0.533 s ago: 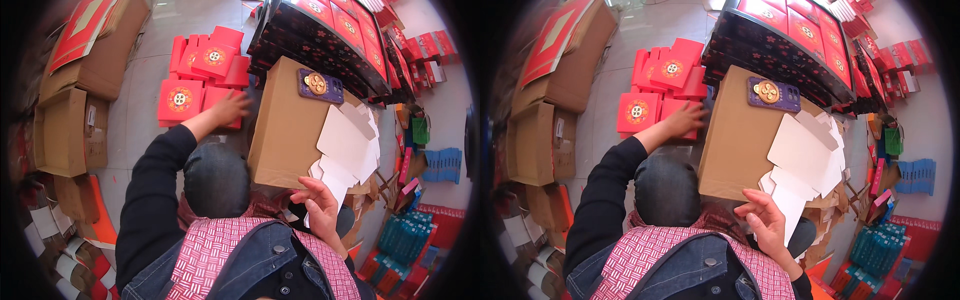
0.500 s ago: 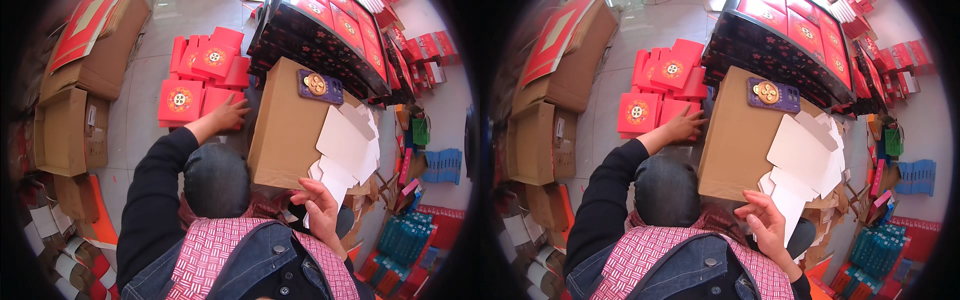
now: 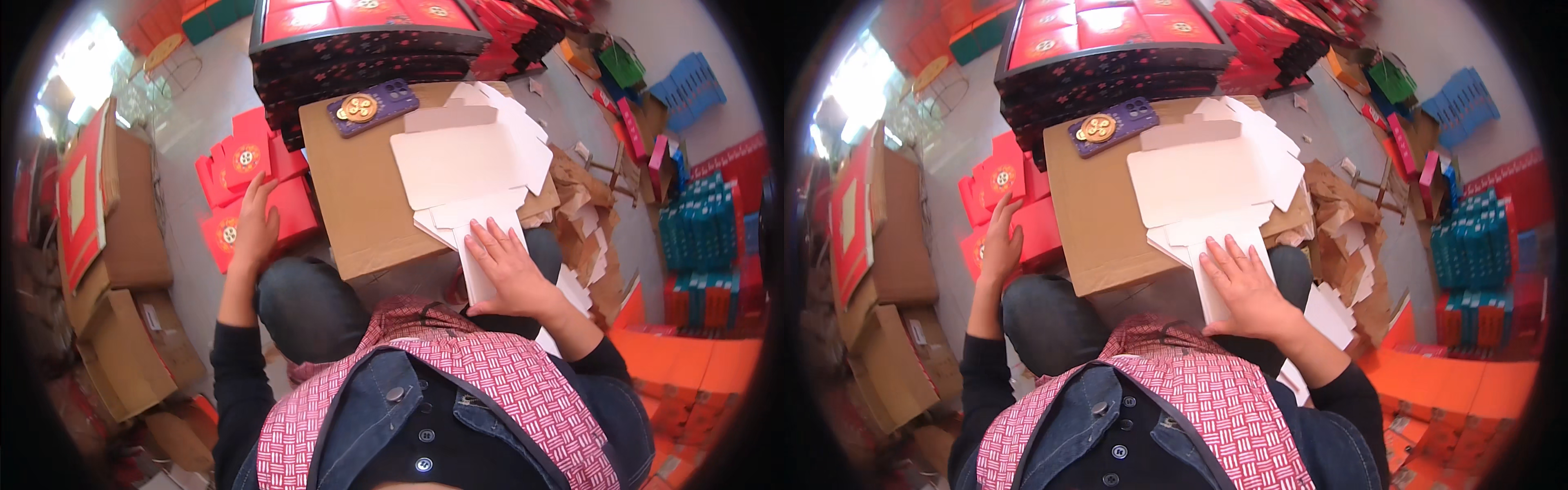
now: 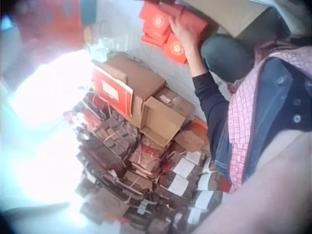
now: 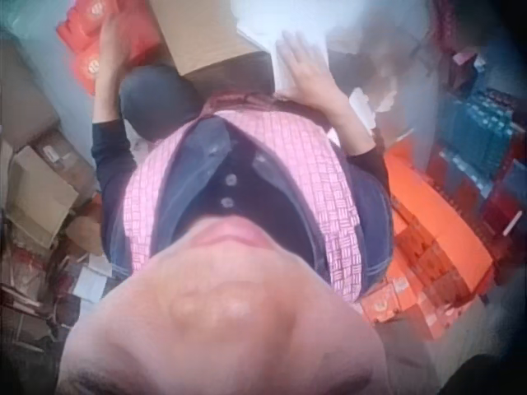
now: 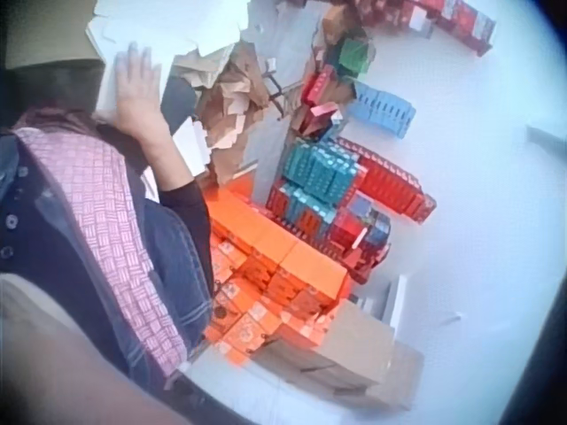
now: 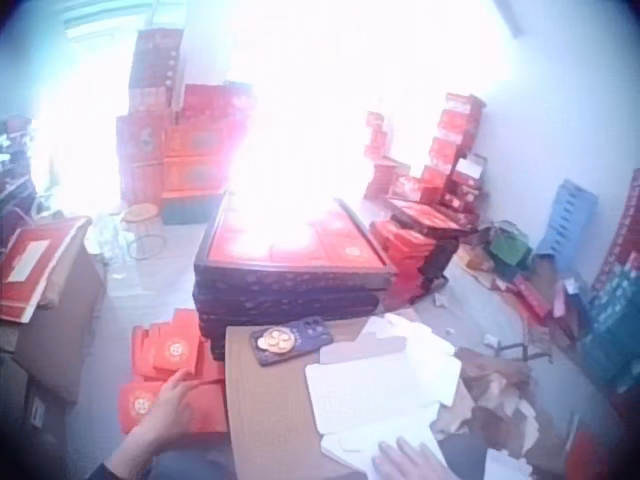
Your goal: The person assembles small red boxes by folding flat red cardboard pieces and inserting white inserts. They repeatedly pick up a red piece, fold it into a box shape, insert a white piece, and place the finished box on a growing stack.
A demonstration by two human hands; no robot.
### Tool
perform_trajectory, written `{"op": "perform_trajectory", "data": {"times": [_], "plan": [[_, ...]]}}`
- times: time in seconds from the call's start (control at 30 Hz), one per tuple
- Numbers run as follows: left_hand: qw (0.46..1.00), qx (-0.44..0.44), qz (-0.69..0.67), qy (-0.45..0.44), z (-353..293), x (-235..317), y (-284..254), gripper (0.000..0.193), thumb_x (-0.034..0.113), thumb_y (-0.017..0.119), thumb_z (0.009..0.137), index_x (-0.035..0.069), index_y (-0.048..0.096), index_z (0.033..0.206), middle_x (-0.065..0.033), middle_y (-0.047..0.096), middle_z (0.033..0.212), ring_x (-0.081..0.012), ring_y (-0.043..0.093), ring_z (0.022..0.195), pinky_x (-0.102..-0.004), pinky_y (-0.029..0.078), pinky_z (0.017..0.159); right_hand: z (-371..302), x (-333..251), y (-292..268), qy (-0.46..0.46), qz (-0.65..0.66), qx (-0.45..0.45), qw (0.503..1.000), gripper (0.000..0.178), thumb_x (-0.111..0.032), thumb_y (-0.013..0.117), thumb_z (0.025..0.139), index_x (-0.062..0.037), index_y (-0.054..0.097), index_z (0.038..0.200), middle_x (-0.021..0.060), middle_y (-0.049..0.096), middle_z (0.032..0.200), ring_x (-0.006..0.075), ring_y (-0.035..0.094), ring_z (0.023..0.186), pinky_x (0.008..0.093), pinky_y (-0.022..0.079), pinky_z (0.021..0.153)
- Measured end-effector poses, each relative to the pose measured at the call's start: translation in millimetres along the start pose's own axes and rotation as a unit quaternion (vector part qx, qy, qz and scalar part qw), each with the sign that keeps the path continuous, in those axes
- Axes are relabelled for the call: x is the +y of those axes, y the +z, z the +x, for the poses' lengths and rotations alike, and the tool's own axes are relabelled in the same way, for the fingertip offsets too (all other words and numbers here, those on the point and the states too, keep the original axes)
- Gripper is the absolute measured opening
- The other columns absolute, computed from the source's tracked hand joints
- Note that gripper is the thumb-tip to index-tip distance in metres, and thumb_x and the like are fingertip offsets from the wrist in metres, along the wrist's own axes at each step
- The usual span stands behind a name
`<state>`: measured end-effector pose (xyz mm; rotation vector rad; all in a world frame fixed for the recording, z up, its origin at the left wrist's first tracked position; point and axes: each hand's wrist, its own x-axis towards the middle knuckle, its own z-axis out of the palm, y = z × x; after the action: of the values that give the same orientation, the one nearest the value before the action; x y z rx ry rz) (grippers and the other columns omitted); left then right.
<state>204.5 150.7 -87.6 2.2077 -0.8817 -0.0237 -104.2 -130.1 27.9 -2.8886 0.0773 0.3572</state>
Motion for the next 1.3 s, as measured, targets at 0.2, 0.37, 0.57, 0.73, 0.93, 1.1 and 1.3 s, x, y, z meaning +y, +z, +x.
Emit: {"op": "perform_trajectory", "data": {"times": [0.2,0.37,0.57,0.73,0.93,1.1,1.3], "plan": [[0.997,0.033,0.005,0.064,-40,65,-27,0.033,-0.004,0.054,0.084,0.001,0.058,0.116,-0.0190,0.055,0.129,-0.0345,0.051,0.123,-0.0379,0.042,0.100,-31,21,-14,-0.042,-0.021,-0.091,0.995,0.116,-0.035,0.089,0.050,-0.0015,0.030,0.144,0.0178,0.020,0.154,0.0388,0.015,0.143,0.0606,0.021,0.110],[0.993,-0.009,-0.034,0.111,-62,126,0,0.028,-0.003,0.055,0.085,0.001,0.060,0.112,-0.0178,0.056,0.128,-0.0307,0.057,0.115,-0.0347,0.048,0.090,-59,47,7,-0.079,-0.105,-0.039,0.990,0.074,-0.014,0.069,0.075,0.0032,0.037,0.139,0.0171,0.027,0.152,0.0363,0.025,0.141,0.0495,0.025,0.113],[0.981,-0.096,-0.092,0.138,-70,191,36,0.030,0.000,0.062,0.083,0.001,0.060,0.113,-0.0158,0.056,0.127,-0.0308,0.057,0.115,-0.0351,0.047,0.093,-64,62,20,-0.177,-0.008,0.266,0.948,0.014,-0.012,0.067,0.073,-0.0036,0.056,0.076,0.0080,0.060,0.078,0.0255,0.061,0.073,0.0348,0.050,0.064],[0.967,-0.124,-0.186,0.124,-80,242,64,0.048,0.001,0.068,0.078,0.007,0.056,0.124,-0.0157,0.048,0.137,-0.0289,0.047,0.127,-0.0352,0.036,0.106,-45,30,19,-0.148,0.069,0.341,0.926,0.022,-0.018,0.075,0.070,-0.0058,0.057,0.071,0.0067,0.058,0.072,0.0255,0.059,0.069,0.0356,0.047,0.059],[0.977,-0.108,-0.148,0.111,-76,221,88,0.038,-0.012,0.061,0.070,0.005,0.064,0.105,-0.0147,0.056,0.126,-0.0308,0.052,0.119,-0.0344,0.047,0.095,-104,-27,-67,-0.470,0.579,0.156,0.647,0.021,-0.009,0.064,0.086,-0.0009,0.067,0.106,0.0152,0.062,0.096,0.0281,0.061,0.077,0.0383,0.050,0.071],[0.975,-0.097,-0.181,0.085,-80,223,86,0.035,-0.011,0.060,0.073,0.003,0.064,0.105,-0.0158,0.057,0.125,-0.0304,0.055,0.117,-0.0338,0.047,0.094,-113,-19,-68,-0.482,0.611,0.140,0.612,0.019,-0.013,0.056,0.094,0.0041,0.064,0.099,0.0184,0.062,0.098,0.0288,0.061,0.074,0.0371,0.051,0.069],[0.975,-0.091,-0.172,0.104,-76,223,82,0.041,-0.013,0.055,0.069,0.004,0.064,0.105,-0.0169,0.057,0.124,-0.0324,0.054,0.117,-0.0359,0.043,0.099,-64,20,10,-0.131,-0.016,0.385,0.913,0.016,-0.013,0.070,0.068,-0.0029,0.062,0.078,0.0072,0.060,0.086,0.0236,0.059,0.079,0.0317,0.048,0.064]]}}
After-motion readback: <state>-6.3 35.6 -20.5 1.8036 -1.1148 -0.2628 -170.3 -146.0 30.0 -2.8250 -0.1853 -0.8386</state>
